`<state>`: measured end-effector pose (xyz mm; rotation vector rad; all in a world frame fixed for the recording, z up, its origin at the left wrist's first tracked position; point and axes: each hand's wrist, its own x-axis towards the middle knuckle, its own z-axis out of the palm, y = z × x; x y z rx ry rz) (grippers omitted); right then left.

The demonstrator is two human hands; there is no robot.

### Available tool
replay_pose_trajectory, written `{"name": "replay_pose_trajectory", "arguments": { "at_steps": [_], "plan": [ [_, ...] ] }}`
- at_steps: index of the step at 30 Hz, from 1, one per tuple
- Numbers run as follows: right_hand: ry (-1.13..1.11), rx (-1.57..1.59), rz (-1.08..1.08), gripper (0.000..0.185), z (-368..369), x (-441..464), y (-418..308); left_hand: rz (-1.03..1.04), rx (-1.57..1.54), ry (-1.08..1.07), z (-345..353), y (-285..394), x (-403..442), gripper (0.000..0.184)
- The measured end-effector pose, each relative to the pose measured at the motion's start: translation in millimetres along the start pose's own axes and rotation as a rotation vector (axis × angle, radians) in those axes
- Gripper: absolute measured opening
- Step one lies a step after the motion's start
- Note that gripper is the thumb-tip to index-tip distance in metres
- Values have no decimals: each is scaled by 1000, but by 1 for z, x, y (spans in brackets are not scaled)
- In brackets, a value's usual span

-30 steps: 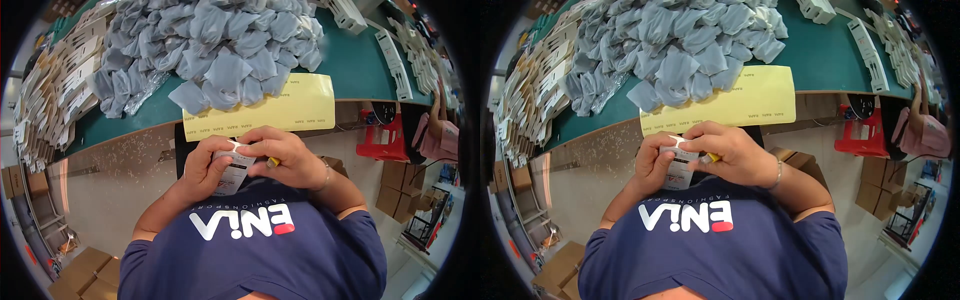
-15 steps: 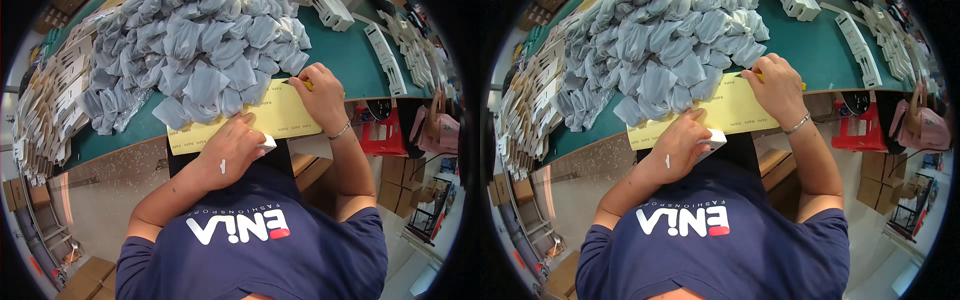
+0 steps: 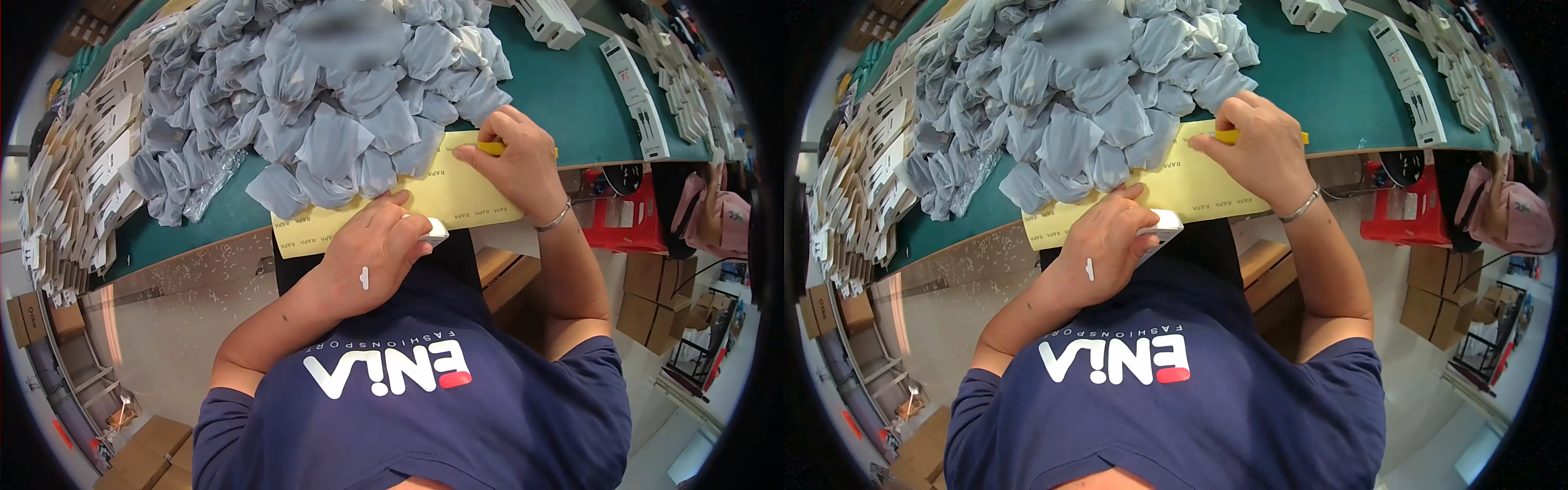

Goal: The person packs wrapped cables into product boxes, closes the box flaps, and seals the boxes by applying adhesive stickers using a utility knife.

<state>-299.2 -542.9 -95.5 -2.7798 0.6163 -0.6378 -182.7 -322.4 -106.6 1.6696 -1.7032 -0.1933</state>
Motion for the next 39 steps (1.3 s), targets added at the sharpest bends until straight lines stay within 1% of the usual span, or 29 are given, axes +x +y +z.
{"name": "replay_pose_trajectory", "arguments": {
  "at_steps": [4, 5, 9, 10, 14, 15, 19, 20, 24, 30, 34, 35, 39],
  "plan": [
    [-260, 862, 299, 18, -12, -8, -10, 24, 3, 37, -1, -3, 0, 24],
    [-263, 863, 296, 18, -16, -11, -16, 21, 5, 39, -3, -1, -2, 24],
    [-213, 1135, 354, 9, -26, -19, -64, -348, -336, 94, -30, 8, -20, 25],
    [-231, 1153, 347, 9, -21, -23, -75, -370, -323, 99, -32, 8, -27, 25],
    [-145, 985, 92, 5, -3, -35, -113, -478, -666, 317, -30, 1, -58, 28],
    [-162, 1001, 83, 5, 1, -36, -118, -496, -655, 330, -31, 1, -65, 28],
    [-221, 821, -12, 9, 8, -36, -136, -561, -832, 352, -34, 1, -84, 29],
    [-227, 822, -18, 9, 8, -35, -138, -564, -831, 360, -35, 0, -87, 29],
    [-182, 639, -140, 9, 6, -30, -144, -507, -732, 401, -37, -1, -91, 28],
    [-169, 558, -181, 8, 0, -29, -152, -513, -769, 425, -36, 2, -88, 25],
    [-135, 342, -264, 15, -4, -32, -154, -531, -729, 462, -30, 3, -83, 25],
    [-131, 339, -265, 15, -5, -31, -154, -526, -729, 461, -30, 3, -83, 25],
    [-159, 428, -56, 26, -5, -25, -149, -532, -717, 402, -33, 4, -82, 25]
  ]
}}
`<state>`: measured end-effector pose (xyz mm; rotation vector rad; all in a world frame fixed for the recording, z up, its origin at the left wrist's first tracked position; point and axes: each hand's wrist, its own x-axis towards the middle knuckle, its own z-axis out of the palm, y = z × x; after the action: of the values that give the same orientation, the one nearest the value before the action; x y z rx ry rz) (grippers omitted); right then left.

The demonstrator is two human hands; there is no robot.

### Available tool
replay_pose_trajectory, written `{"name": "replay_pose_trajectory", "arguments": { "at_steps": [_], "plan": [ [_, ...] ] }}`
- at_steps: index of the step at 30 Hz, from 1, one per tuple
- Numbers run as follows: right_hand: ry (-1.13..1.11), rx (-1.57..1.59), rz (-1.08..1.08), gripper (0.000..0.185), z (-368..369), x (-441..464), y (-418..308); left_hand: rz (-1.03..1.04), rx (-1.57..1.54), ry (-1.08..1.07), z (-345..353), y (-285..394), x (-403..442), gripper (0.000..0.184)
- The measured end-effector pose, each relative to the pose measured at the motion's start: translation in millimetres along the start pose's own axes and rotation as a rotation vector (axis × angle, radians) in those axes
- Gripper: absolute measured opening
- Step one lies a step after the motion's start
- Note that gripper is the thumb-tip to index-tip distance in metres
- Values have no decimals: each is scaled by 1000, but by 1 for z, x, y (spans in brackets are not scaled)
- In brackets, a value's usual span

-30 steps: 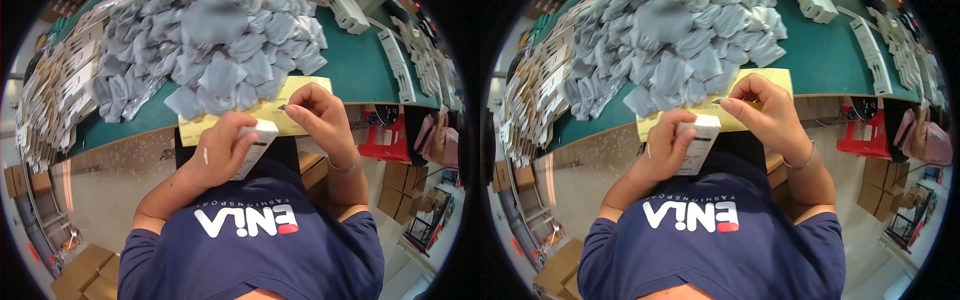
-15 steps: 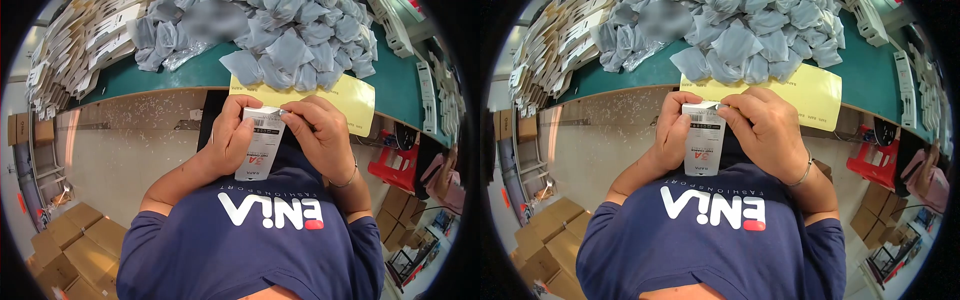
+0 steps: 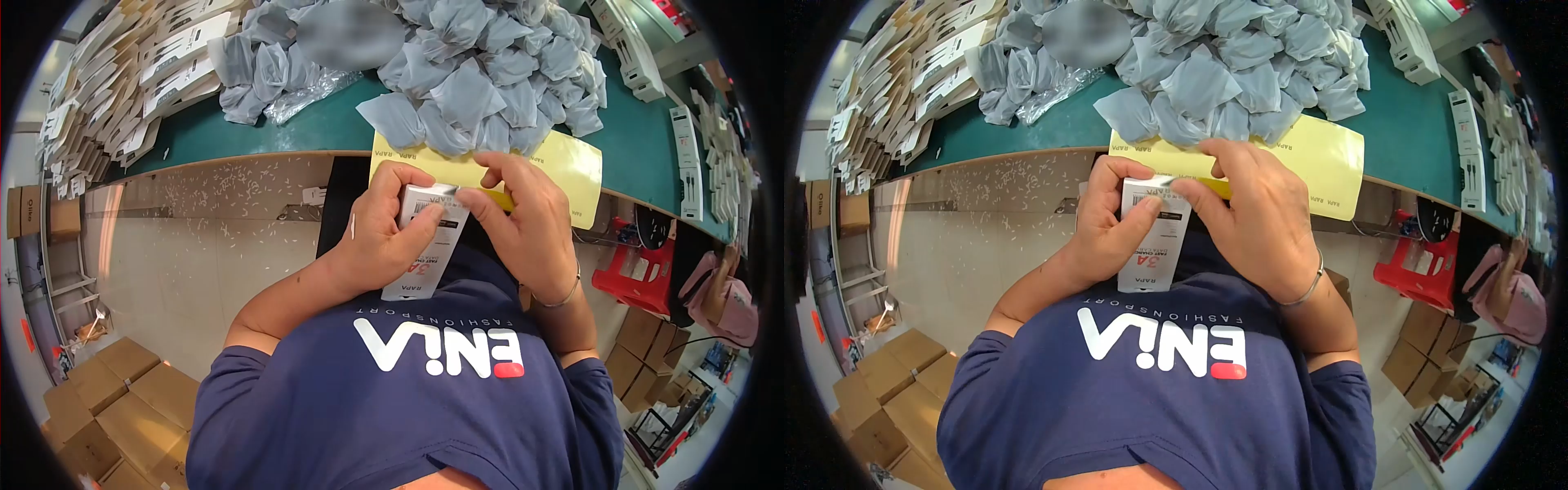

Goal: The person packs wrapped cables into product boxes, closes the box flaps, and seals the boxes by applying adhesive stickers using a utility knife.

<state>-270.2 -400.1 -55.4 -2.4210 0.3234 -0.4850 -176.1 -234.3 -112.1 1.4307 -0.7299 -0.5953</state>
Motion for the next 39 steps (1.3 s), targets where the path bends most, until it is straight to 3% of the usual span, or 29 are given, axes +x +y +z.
{"name": "replay_pose_trajectory", "arguments": {
  "at_steps": [6, 10, 12, 15, 17, 18, 20, 22, 25, 27, 28, 30, 31, 32, 33, 34, 37, 39],
  "plan": [
    [-69, -89, 54, 36, -3, 1, 11, 23, 100, -78, -2, -2, -1, 26],
    [151, -61, 96, 34, -8, 10, 31, 33, 23, -40, -1, -2, -2, 30],
    [168, 157, -158, 24, -2, 6, 26, 46, 56, -23, 0, -2, -1, 31],
    [45, 173, -334, 27, 12, -2, 7, 84, 137, 14, 3, -2, 1, 36],
    [58, 221, -306, 30, 27, -6, 14, 62, 238, -28, -1, 1, -3, 41],
    [101, 240, -331, 32, 29, -6, 17, 14, 145, -20, 2, 5, -4, 41],
    [26, 129, -270, 26, 21, -14, 14, 7, 13, -12, 5, -3, -11, 41],
    [4, 121, -198, 26, 9, -27, 34, -131, -170, -37, 14, 10, -12, 42],
    [-202, 303, -73, 29, 8, -39, 55, 60, -63, 16, -3, 8, -10, 43],
    [-234, 604, 255, 42, -4, -45, 35, -2, -136, 164, -3, 16, 1, 44],
    [-264, 626, 234, 42, -1, -51, 30, -2, -142, 141, 4, 20, 7, 49],
    [-63, 703, 65, 57, 8, -56, 21, 97, 15, 18, 15, 23, 15, 58],
    [-64, 671, 104, 56, -8, -53, 17, 21, -154, -192, 9, 1, 15, 67],
    [-24, 388, 63, 57, -29, -51, 24, 141, -81, -175, 17, 15, 20, 75],
    [110, 172, 120, 55, -47, -49, 31, 134, -21, -211, 14, 15, 24, 84],
    [296, -149, -86, 54, -64, -34, 52, 155, 4, -182, 9, 15, 23, 86],
    [341, -32, 287, 46, -125, -14, 114, 468, 334, -83, -21, 19, 23, 54],
    [287, -344, 398, 40, -160, 1, 151, 528, 513, 64, -47, 26, 22, 47]
  ]
}}
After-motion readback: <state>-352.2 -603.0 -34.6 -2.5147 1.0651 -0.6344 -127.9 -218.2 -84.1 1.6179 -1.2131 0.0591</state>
